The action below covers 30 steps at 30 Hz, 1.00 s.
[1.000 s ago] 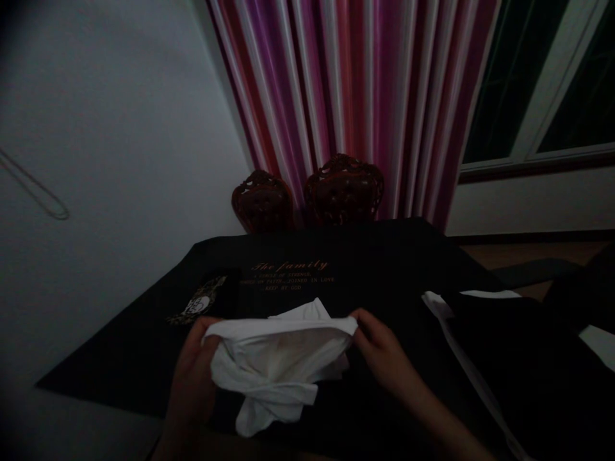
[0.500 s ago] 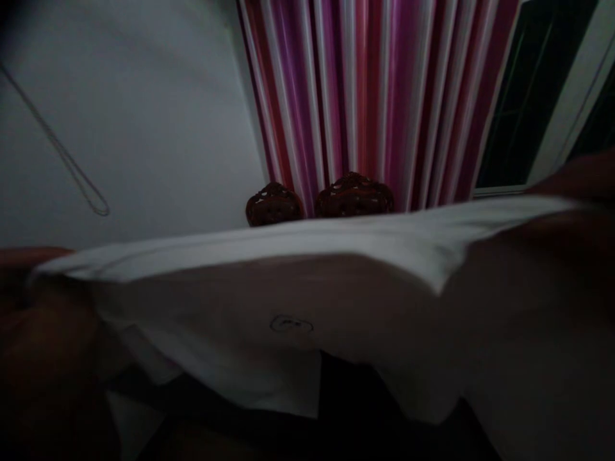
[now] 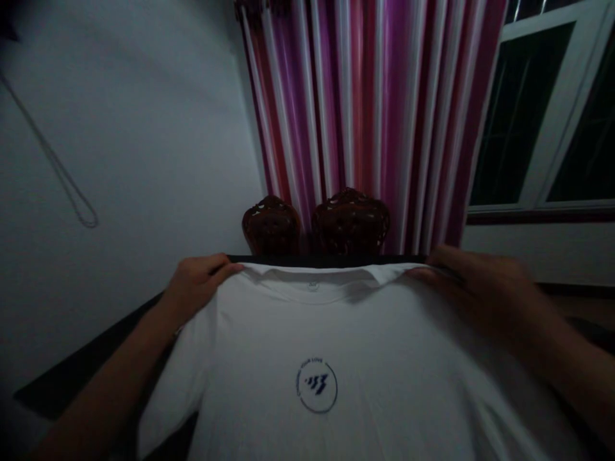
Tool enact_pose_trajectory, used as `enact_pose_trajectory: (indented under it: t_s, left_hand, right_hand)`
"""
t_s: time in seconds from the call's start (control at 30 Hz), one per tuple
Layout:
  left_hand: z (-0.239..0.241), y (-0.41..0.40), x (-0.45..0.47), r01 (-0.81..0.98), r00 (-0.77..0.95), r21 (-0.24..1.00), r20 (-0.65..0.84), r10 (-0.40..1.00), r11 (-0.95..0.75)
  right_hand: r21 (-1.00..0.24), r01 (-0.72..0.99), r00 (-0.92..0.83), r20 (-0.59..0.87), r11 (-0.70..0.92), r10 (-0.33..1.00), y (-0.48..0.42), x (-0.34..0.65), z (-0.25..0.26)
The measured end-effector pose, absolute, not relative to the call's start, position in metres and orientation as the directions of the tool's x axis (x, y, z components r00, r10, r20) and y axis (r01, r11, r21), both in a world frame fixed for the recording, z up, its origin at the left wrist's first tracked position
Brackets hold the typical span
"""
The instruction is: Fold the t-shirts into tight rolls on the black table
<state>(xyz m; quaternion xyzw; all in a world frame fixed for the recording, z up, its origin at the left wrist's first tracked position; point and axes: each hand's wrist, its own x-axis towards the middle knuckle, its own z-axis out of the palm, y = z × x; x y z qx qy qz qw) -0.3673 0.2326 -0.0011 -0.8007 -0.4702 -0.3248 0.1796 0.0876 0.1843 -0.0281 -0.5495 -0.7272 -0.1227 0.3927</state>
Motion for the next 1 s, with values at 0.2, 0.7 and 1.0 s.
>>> enact_pose_trajectory:
  t_s: [0.2,0.7,1.0]
  left_hand:
    - [-0.092,0.354,-0.325,0.942,0.33,-0.086,0.418,0.846,-0.325]
    - [-0.302,0.312,-0.358,0.98,0.19,0.052,0.012,0.982,-0.191]
    - [-0.292,0.344,-0.341,0.991,0.124,0.029,0.095,0.988,-0.128]
  right_hand:
    - [0.084,0.984,-0.179,0.471,0.158,0.864,0.303,0.047,-0.1]
    - [0.089,0.988,-0.146,0.302,0.125,0.942,0.282,0.075,-0.369]
    - [0.015,1.0,-0.016,0.143,0.014,0.99,0.303,0.082,-0.342]
